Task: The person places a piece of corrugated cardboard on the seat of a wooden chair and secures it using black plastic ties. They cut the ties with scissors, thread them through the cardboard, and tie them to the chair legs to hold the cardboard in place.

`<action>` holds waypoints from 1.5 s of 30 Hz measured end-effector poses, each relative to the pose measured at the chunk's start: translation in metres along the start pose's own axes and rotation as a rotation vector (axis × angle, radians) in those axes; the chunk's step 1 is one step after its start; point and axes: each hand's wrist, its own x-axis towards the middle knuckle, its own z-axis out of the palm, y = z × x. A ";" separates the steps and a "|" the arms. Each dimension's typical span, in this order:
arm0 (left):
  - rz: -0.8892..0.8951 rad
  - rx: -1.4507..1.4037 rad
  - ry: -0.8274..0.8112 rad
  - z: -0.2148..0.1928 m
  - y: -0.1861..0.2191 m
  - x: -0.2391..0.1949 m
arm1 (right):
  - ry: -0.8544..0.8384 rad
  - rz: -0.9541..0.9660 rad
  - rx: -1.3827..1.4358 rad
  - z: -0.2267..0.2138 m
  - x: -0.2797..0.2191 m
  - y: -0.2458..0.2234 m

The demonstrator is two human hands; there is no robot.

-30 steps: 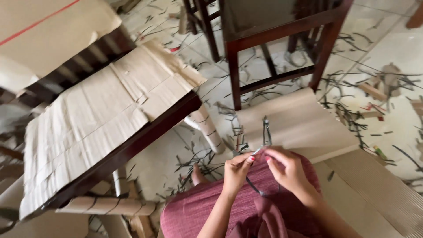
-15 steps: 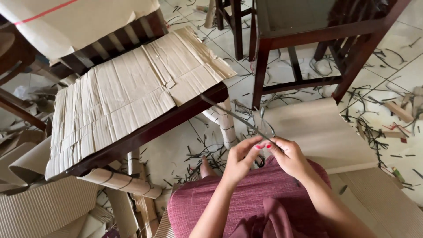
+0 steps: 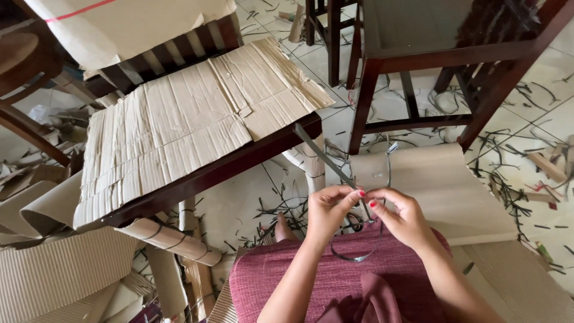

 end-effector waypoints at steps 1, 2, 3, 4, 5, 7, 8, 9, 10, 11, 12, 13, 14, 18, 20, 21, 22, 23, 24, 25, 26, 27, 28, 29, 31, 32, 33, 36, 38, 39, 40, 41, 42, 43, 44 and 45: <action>0.002 0.000 0.004 -0.002 0.000 0.000 | -0.003 -0.003 0.001 0.000 0.003 -0.007; 0.003 0.034 -0.004 -0.003 0.000 0.000 | 0.008 0.008 -0.020 0.000 0.005 -0.014; 0.005 0.068 -0.012 -0.004 0.000 -0.001 | 0.019 0.018 -0.041 -0.001 0.008 -0.021; 0.007 0.068 -0.008 -0.005 -0.001 0.000 | 0.017 0.014 -0.040 0.000 0.011 -0.027; 0.013 0.129 -0.009 -0.006 -0.003 -0.001 | 0.022 -0.007 -0.029 0.000 0.013 -0.032; 0.021 0.189 -0.011 -0.007 -0.004 -0.002 | 0.028 -0.029 -0.018 0.002 0.018 -0.041; 0.030 0.208 -0.014 -0.007 -0.004 -0.004 | 0.035 -0.049 -0.036 0.003 0.020 -0.044; 0.038 0.227 -0.016 -0.008 -0.004 -0.006 | 0.041 -0.069 -0.054 0.004 0.023 -0.047; 0.039 0.226 -0.015 -0.007 -0.011 -0.004 | 0.041 -0.070 -0.055 0.005 0.024 -0.051; 0.042 0.259 -0.011 -0.006 -0.018 -0.002 | 0.037 -0.078 -0.052 0.005 0.026 -0.054; 0.044 0.292 -0.007 -0.006 -0.025 -0.001 | 0.034 -0.085 -0.050 0.006 0.028 -0.057; 0.045 0.292 -0.006 -0.006 -0.026 0.000 | 0.033 -0.087 -0.049 0.007 0.028 -0.056; 0.050 0.320 -0.001 -0.006 -0.027 0.000 | 0.032 -0.082 -0.050 0.008 0.028 -0.055; 0.066 0.382 -0.003 -0.008 -0.029 0.000 | 0.039 -0.062 -0.081 0.011 0.028 -0.051; 0.071 0.396 -0.024 -0.010 -0.021 -0.003 | 0.039 -0.057 -0.086 0.012 0.027 -0.047; 0.071 0.409 -0.046 -0.011 -0.017 -0.004 | 0.038 -0.048 -0.091 0.012 0.026 -0.044; 0.076 0.409 -0.047 -0.013 -0.010 -0.006 | 0.040 -0.051 -0.092 0.012 0.027 -0.044; 0.085 0.330 -0.061 -0.015 -0.002 -0.010 | 0.028 -0.032 -0.059 0.011 0.026 -0.045; 0.095 0.251 -0.076 -0.016 0.005 -0.013 | 0.015 -0.013 -0.027 0.010 0.026 -0.045; 0.094 0.251 -0.078 -0.018 0.007 -0.012 | 0.017 -0.012 -0.027 0.009 0.025 -0.043; 0.070 0.079 -0.123 -0.020 0.009 -0.011 | 0.008 -0.005 -0.041 0.007 0.024 -0.040; 0.044 -0.093 -0.163 -0.023 0.011 -0.011 | -0.005 0.001 -0.054 0.007 0.024 -0.038; 0.043 -0.093 -0.163 -0.023 0.009 -0.009 | -0.005 0.002 -0.053 0.007 0.021 -0.037; 0.059 -0.092 -0.127 -0.023 0.007 -0.007 | 0.002 0.049 -0.050 0.008 0.018 -0.036; 0.074 -0.090 -0.091 -0.022 0.002 -0.004 | 0.011 0.096 -0.046 0.009 0.014 -0.033; 0.058 -0.090 -0.050 -0.021 -0.001 -0.003 | 0.005 0.104 -0.039 0.011 0.013 -0.031; 0.042 -0.090 -0.010 -0.020 -0.003 -0.002 | -0.001 0.112 -0.032 0.012 0.011 -0.029; 0.079 -0.107 0.079 -0.013 -0.002 -0.002 | -0.013 0.111 -0.004 0.012 0.008 -0.022; 0.105 -0.110 0.126 -0.014 0.008 -0.002 | -0.031 0.130 0.009 0.010 0.001 -0.018; 0.129 -0.112 0.177 -0.016 0.013 -0.002 | -0.053 0.149 0.022 0.009 -0.003 -0.016; 0.130 -0.113 0.181 -0.017 0.013 0.000 | -0.057 0.148 0.022 0.009 -0.004 -0.013; 0.139 -0.113 0.181 -0.018 0.014 0.001 | -0.104 0.154 0.032 0.008 -0.004 -0.009; 0.148 -0.112 0.181 -0.019 0.014 0.003 | -0.150 0.160 0.041 0.008 -0.004 -0.006; 0.150 -0.113 0.188 -0.020 0.016 0.004 | -0.156 0.157 0.041 0.006 0.002 -0.015; 0.164 -0.078 0.167 -0.020 0.018 0.005 | -0.138 0.121 0.005 0.003 0.009 -0.023; 0.175 -0.041 0.141 -0.020 0.019 0.004 | -0.116 0.091 -0.031 0.000 0.013 -0.032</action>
